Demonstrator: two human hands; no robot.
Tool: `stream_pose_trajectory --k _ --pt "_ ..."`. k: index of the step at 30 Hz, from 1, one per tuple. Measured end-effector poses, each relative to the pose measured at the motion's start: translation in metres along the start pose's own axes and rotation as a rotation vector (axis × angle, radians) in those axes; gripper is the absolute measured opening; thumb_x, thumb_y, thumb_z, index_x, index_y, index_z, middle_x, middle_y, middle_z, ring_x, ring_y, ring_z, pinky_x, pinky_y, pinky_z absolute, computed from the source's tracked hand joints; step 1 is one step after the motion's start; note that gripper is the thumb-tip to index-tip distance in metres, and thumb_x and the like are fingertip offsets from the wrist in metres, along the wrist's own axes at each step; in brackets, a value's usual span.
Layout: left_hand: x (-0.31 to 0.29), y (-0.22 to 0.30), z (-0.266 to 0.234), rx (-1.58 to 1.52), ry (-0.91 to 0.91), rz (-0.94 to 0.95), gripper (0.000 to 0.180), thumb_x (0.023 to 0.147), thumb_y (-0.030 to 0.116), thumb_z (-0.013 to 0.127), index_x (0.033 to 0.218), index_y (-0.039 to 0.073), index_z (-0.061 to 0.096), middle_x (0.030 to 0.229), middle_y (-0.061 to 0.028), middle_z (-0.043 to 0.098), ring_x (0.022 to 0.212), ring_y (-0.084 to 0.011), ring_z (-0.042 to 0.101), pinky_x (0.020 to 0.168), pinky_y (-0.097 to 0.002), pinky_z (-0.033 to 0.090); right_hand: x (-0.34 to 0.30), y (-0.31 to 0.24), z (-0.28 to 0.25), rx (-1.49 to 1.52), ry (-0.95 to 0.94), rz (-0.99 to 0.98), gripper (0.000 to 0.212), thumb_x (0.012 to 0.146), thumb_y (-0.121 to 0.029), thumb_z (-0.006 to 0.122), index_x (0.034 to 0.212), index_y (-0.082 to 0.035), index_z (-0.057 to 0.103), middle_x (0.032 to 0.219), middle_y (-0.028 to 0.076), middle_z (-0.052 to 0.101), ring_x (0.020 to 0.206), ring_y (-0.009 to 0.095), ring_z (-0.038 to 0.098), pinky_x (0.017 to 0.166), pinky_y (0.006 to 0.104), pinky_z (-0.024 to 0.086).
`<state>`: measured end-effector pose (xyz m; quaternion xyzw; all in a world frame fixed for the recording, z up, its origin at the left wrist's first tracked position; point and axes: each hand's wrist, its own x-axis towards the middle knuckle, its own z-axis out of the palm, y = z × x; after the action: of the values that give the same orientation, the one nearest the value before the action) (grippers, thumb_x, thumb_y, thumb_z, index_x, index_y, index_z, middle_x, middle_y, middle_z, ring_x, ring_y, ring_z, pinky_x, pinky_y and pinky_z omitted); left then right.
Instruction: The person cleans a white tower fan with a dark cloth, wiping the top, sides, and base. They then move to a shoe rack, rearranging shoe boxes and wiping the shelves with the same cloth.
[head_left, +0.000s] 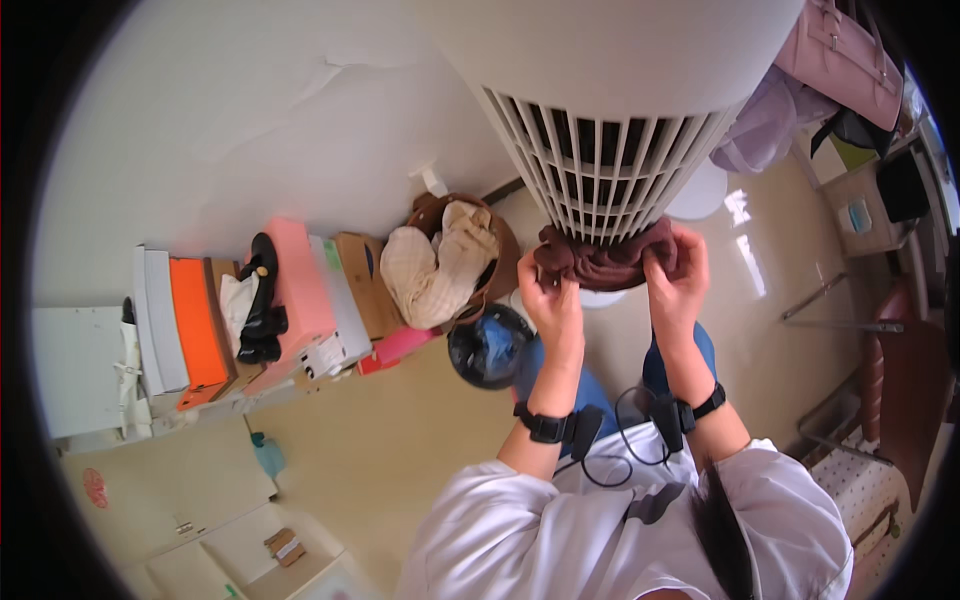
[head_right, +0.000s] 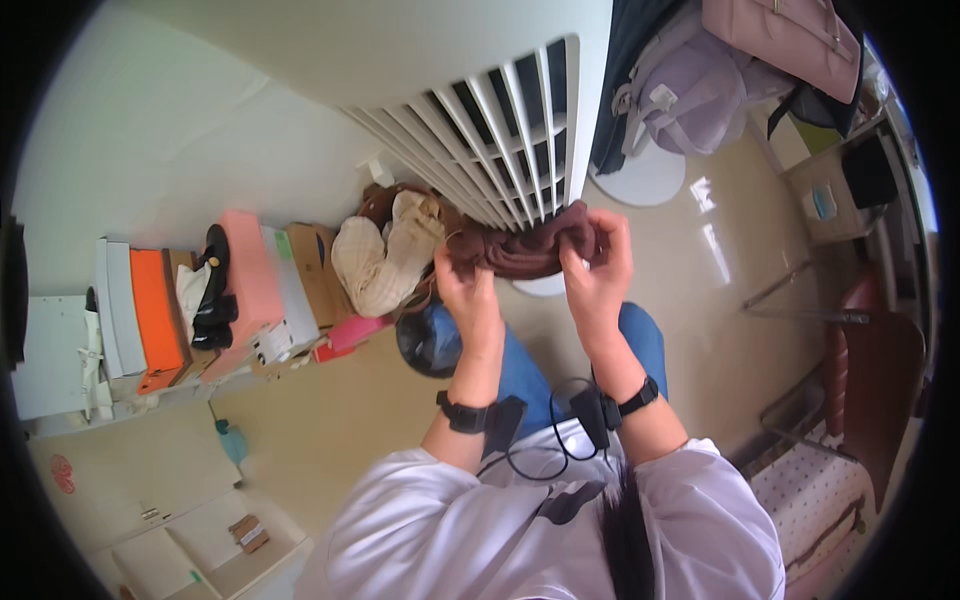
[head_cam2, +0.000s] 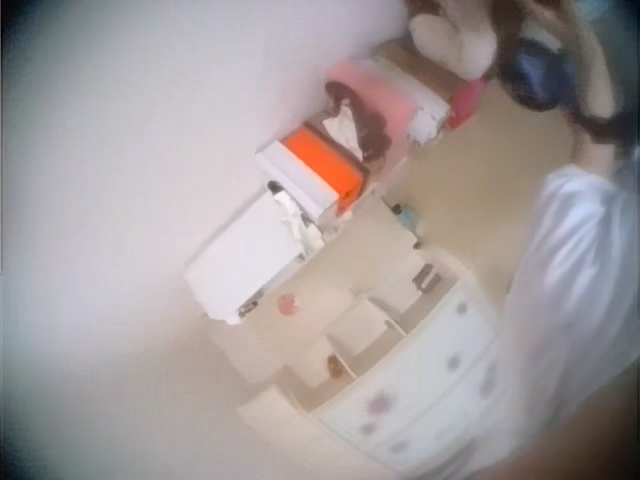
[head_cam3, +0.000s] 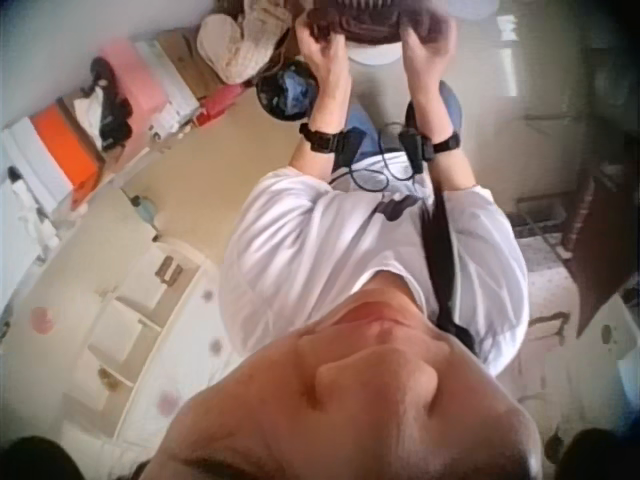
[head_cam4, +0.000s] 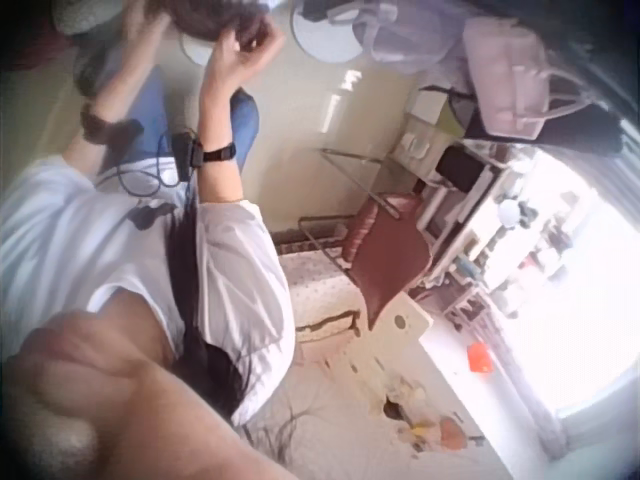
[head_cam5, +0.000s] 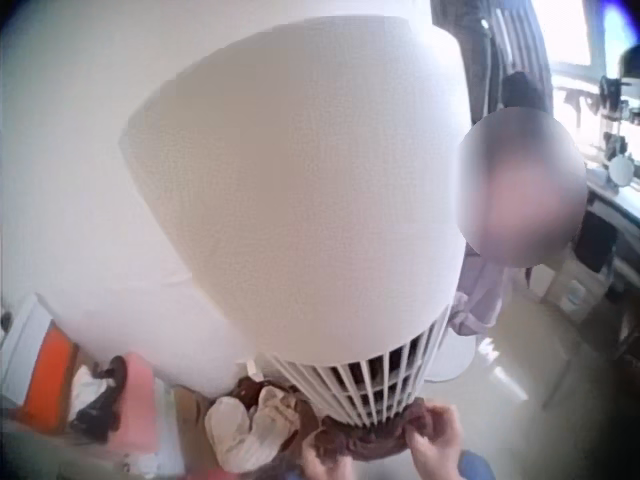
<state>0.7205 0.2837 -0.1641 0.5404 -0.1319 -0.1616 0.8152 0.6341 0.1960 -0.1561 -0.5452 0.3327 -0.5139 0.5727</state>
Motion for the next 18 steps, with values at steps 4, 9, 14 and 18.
stream_pose_trajectory --k 4,9,14,18 --pt "0.008 -0.024 -0.013 -0.010 -0.069 0.164 0.028 0.090 -0.004 0.059 0.116 0.002 0.050 0.116 -0.0046 0.056 0.108 -0.0137 0.053 0.098 -0.0284 0.040 0.003 0.018 0.000 -0.039 -0.060 -0.329 0.033 0.076 0.012 0.061 0.106 0.000 0.055 0.101 0.005 0.051 0.090 0.012 0.052 0.077 0.0214 0.043" --pt "0.006 -0.048 -0.026 0.050 -0.162 0.368 0.025 0.090 -0.002 0.057 0.114 0.000 0.052 0.108 -0.0054 0.058 0.102 -0.0135 0.054 0.093 -0.0287 0.043 -0.012 0.035 -0.013 -0.047 -0.051 -0.345 0.023 0.078 0.006 0.064 0.100 0.000 0.059 0.094 0.007 0.056 0.084 0.015 0.055 0.075 0.0249 0.045" --pt "-0.014 -0.034 -0.032 -0.062 -0.128 0.205 0.026 0.090 0.001 0.060 0.115 -0.001 0.054 0.111 -0.0071 0.057 0.104 -0.0155 0.054 0.092 -0.0287 0.045 -0.044 0.011 -0.025 -0.178 -0.143 -0.236 0.032 0.077 -0.011 0.073 0.106 0.000 0.063 0.097 0.007 0.059 0.084 0.016 0.059 0.073 0.0272 0.048" --pt "-0.020 0.019 -0.011 -0.127 -0.137 0.422 0.029 0.090 0.003 0.064 0.117 -0.001 0.052 0.113 -0.0073 0.056 0.106 -0.0159 0.053 0.094 -0.0302 0.045 -0.045 -0.035 -0.024 -0.041 -0.105 -0.553 0.042 0.076 -0.011 0.073 0.116 -0.001 0.063 0.104 0.011 0.059 0.093 0.019 0.063 0.078 0.0294 0.052"
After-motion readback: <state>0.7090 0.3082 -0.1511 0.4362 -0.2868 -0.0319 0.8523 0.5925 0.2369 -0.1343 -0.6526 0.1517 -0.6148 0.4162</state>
